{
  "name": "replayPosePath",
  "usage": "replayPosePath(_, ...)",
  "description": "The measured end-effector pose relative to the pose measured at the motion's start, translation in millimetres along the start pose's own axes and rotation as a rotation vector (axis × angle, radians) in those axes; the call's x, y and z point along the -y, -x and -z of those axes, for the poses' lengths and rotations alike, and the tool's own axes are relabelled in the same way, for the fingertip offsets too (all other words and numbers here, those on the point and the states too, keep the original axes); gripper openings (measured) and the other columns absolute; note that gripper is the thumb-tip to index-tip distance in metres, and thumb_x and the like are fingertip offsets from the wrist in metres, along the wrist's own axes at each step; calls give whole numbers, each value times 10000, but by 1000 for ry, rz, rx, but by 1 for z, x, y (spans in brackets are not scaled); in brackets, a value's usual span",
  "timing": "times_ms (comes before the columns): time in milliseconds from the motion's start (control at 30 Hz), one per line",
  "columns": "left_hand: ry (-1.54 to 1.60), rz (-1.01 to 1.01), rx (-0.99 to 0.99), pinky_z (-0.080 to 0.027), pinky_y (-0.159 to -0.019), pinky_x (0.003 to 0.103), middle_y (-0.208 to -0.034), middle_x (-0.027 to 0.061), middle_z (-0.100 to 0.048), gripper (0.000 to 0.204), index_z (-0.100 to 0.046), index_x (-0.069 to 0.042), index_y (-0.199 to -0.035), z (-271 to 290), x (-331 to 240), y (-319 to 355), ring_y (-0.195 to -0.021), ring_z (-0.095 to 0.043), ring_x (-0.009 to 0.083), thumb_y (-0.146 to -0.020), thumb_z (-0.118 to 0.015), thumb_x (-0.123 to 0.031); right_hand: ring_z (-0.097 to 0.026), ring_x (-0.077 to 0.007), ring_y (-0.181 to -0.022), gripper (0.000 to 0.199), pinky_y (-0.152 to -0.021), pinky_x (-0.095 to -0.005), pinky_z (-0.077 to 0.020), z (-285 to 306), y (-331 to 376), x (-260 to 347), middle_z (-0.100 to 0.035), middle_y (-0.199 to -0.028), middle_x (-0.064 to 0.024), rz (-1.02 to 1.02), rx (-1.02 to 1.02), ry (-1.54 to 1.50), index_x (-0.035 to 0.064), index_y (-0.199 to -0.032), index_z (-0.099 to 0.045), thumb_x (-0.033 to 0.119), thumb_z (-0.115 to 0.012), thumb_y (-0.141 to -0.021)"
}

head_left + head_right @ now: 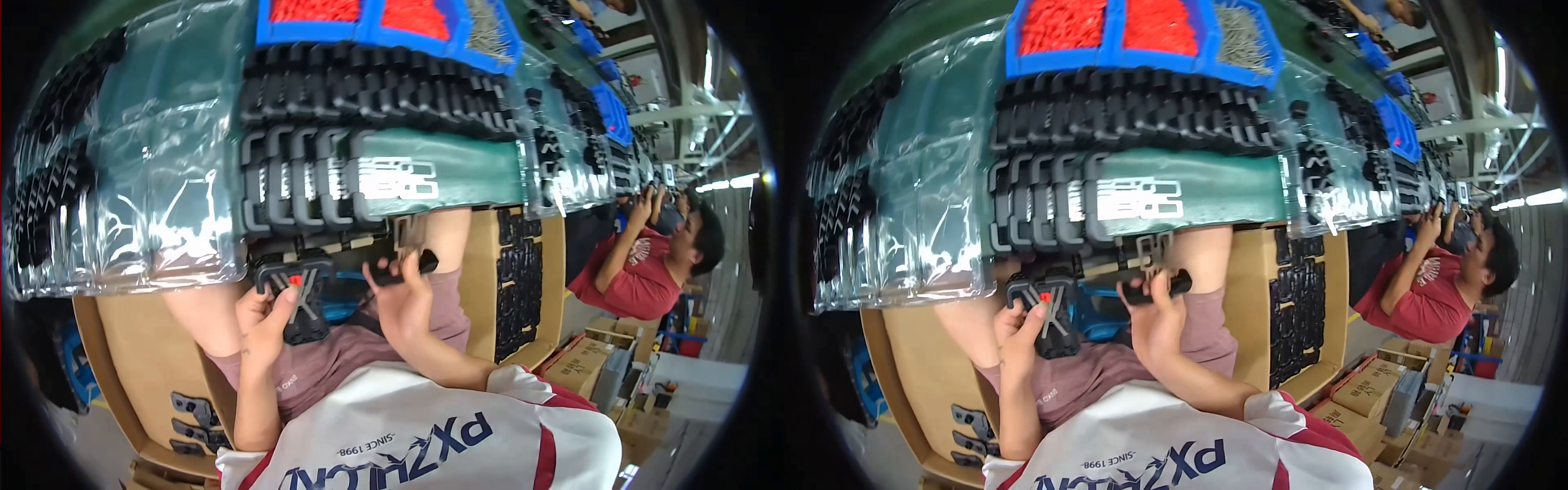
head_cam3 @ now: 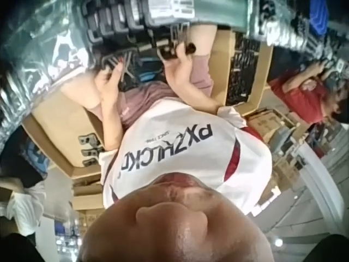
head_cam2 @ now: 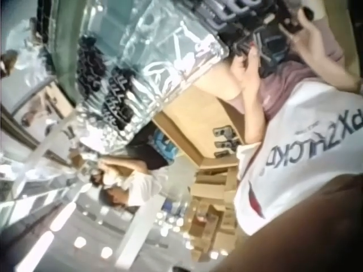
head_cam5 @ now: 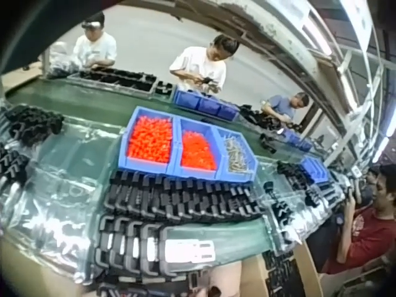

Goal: Assembling plastic phone holder components by attaching red buttons and side grips on a production line.

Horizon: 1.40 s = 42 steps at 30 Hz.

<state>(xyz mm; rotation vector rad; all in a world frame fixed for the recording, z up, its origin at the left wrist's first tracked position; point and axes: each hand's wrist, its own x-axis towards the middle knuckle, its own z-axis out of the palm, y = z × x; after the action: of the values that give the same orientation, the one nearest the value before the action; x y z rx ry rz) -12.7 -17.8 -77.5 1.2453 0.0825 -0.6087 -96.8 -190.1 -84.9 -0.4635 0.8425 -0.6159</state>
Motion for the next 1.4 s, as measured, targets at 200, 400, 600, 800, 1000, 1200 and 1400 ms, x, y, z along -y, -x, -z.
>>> replayPosePath(200, -55, -14, 50, -325, -536, 137, -709, -45, -555, 56, -650, -12, -886, -1, -3, 5, -577, -398, 21, -844, -620, 11, -519, -183, -837, 117, -846, -386, -428, -7, 34, 45, -483, -868, -49, 357, 143, 202, 66, -990, -487, 142, -552, -930)
replayPosePath(400, -8, -7, 28, -319, -521, 139, -712, -43, -553, 71, -651, -9, -898, -13, -9, 21, -574, -397, 22, -844, -615, 20, -434, -154, -727, 190, -764, -311, -396, -28, 14, 54, -461, -848, -44, 762, 200, 238, 70, -1013, -450, 62, -587, -882)
replayPosePath(600, 55, -104, 87, -293, -489, 141, -713, -39, -553, 102, -649, -6, -921, -19, -33, 44, -559, -383, 21, -841, -603, 37, -419, -140, -727, 290, -772, -275, -384, -41, -3, 42, -464, -843, -36, 1153, 420, 541, 83, -999, -438, -29, -625, -809)
replayPosePath(800, -67, -177, -54, -311, -501, 139, -716, -34, -563, 121, -640, -3, -933, -20, -42, 55, -572, -394, 20, -834, -601, 54, -430, -144, -746, 345, -785, -262, -381, -59, 1, 35, -471, -848, -38, 1211, 449, 666, 81, -1014, -440, -71, -635, -773)
replayPosePath(1000, -103, -278, -193, -348, -553, 141, -750, -18, -589, 137, -655, 9, -968, -28, -56, 58, -627, -440, 34, -837, -617, 23, -499, -175, -805, 411, -828, -297, -411, -79, 22, 48, -520, -957, -46, 592, 451, 231, 54, -1210, -448, 156, -642, -862)
replayPosePath(1200, -11, -247, -272, -387, -578, 136, -736, -5, -598, 125, -660, 33, -924, -29, -88, 34, -613, -471, 43, -825, -669, -43, -518, -174, -859, 271, -872, -355, -405, -86, 31, 75, -547, -1015, 14, 730, 1033, 258, 139, -1164, -539, 270, -554, -927)
replayPosePath(1400, 237, -283, -366, -381, -536, 130, -693, -9, -591, 124, -648, 30, -844, -36, -108, 15, -577, -457, 29, -835, -672, -91, -453, -137, -738, 204, -745, -309, -403, -109, 42, 63, -526, -809, 32, 1369, 1453, 1025, 167, -937, -695, 105, -693, -743)
